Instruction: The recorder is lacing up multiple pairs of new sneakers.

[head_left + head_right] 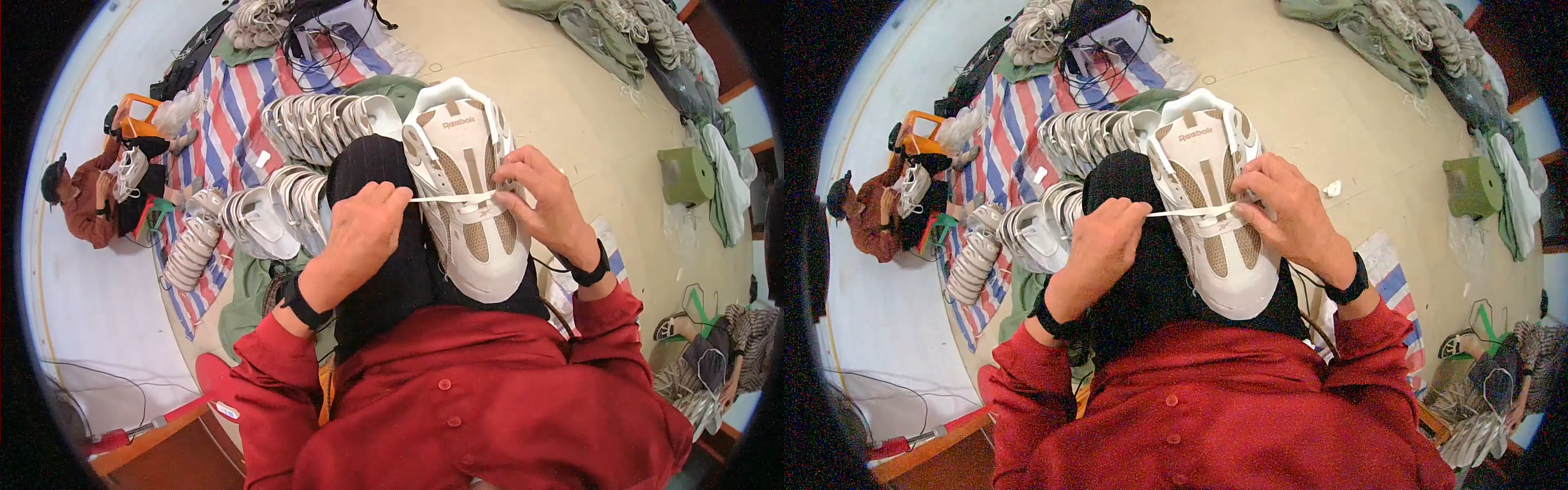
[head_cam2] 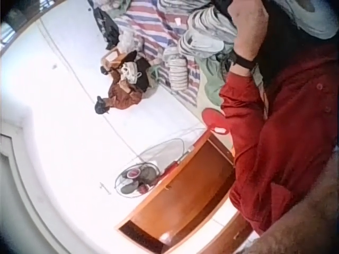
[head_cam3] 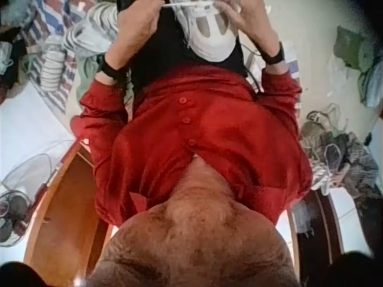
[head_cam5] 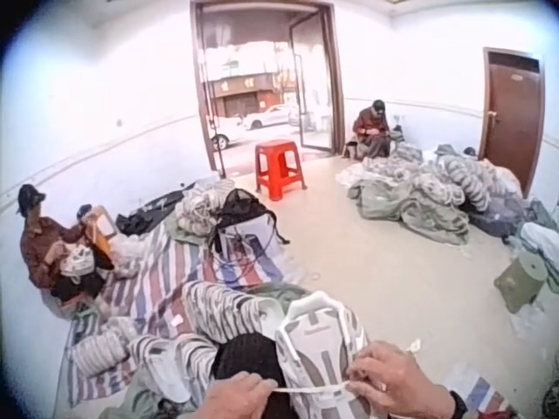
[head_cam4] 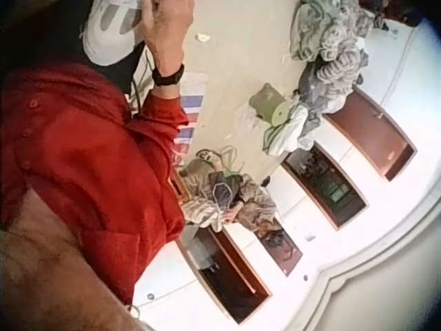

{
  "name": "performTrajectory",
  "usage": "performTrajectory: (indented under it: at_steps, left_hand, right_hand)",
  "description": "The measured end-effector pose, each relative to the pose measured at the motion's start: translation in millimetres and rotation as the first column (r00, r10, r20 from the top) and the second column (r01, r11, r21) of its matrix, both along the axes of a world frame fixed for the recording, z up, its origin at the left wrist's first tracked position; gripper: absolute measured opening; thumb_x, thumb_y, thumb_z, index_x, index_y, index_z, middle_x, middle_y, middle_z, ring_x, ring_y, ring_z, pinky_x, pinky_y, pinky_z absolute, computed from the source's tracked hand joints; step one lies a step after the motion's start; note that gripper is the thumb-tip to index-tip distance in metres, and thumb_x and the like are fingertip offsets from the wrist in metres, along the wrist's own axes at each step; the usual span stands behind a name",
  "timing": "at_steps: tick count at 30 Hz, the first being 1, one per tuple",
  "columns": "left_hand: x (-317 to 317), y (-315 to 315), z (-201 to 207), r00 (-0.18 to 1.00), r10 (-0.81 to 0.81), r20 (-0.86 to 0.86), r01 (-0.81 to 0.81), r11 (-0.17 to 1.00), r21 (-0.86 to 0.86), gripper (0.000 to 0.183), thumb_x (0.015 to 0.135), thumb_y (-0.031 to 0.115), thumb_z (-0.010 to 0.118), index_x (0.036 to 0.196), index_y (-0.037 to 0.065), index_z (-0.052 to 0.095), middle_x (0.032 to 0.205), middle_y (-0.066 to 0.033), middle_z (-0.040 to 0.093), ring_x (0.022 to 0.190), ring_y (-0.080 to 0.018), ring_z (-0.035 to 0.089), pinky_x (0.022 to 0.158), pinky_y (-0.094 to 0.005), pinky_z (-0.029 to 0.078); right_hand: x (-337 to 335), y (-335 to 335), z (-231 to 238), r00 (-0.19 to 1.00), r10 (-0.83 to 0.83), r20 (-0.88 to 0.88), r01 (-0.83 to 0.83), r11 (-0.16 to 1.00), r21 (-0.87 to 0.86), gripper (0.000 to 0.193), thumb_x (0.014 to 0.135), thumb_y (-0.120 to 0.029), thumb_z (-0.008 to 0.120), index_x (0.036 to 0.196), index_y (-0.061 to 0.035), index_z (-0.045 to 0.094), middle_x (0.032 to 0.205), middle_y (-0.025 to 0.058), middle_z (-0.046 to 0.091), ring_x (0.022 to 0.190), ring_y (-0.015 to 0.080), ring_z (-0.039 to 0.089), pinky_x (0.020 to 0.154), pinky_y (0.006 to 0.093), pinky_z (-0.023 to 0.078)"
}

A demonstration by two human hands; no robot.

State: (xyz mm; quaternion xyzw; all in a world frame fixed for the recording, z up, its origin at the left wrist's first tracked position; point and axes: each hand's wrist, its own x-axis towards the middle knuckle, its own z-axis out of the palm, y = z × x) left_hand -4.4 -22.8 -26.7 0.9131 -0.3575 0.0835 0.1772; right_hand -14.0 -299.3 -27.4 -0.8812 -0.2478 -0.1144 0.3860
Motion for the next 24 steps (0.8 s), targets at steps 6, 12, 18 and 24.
performTrajectory:
  at_steps: [6,12,18,24]
  left_hand:
    - [6.2,9.8,5.9,0.994,0.076,0.079,-0.073,0.997,-0.04,0.017,0.082,0.002,0.058,0.099,0.005,0.06,0.078,-0.0116,0.055,0.074,-0.03,0.059,0.062,-0.0404,0.047]
    - [7.0,41.3,-0.4,0.962,0.176,0.209,-0.179,0.984,-0.008,0.022,0.08,0.0,0.058,0.101,0.005,0.061,0.075,-0.0111,0.057,0.071,-0.0307,0.06,0.06,-0.0411,0.047]
    - [-7.0,73.0,-2.7,0.95,0.265,0.167,-0.29,0.946,0.146,0.019,0.077,-0.001,0.055,0.095,0.005,0.057,0.073,-0.0143,0.058,0.069,-0.0337,0.061,0.059,-0.0429,0.046]
    - [-12.0,120.2,-54.1,0.919,0.386,0.072,-0.391,0.881,0.264,0.011,0.076,0.003,0.054,0.087,0.004,0.051,0.069,-0.0163,0.059,0.066,-0.038,0.06,0.057,-0.0483,0.045]
  right_hand:
    - [-5.6,2.0,3.4,0.998,0.0,0.058,0.005,0.996,-0.087,0.02,0.076,-0.005,0.066,0.094,-0.0065,0.058,0.099,0.0108,0.055,0.087,0.032,0.057,0.075,0.04,0.047]
    - [3.5,0.7,2.6,0.999,0.029,0.037,-0.026,0.997,-0.068,0.014,0.079,-0.007,0.064,0.09,-0.0054,0.054,0.098,0.0125,0.054,0.081,0.0343,0.056,0.066,0.0411,0.046]
    - [7.1,-6.1,10.8,0.983,0.072,-0.171,-0.068,0.997,0.024,0.01,0.084,-0.011,0.06,0.088,-0.0044,0.054,0.074,0.0151,0.055,0.066,0.0357,0.056,0.059,0.0392,0.045]
    - [26.9,-29.0,-21.8,0.86,0.162,-0.484,0.102,0.874,0.474,0.007,0.086,-0.009,0.062,0.084,-0.0039,0.057,0.067,-0.0062,0.051,0.061,0.0034,0.046,0.054,0.0217,0.039]
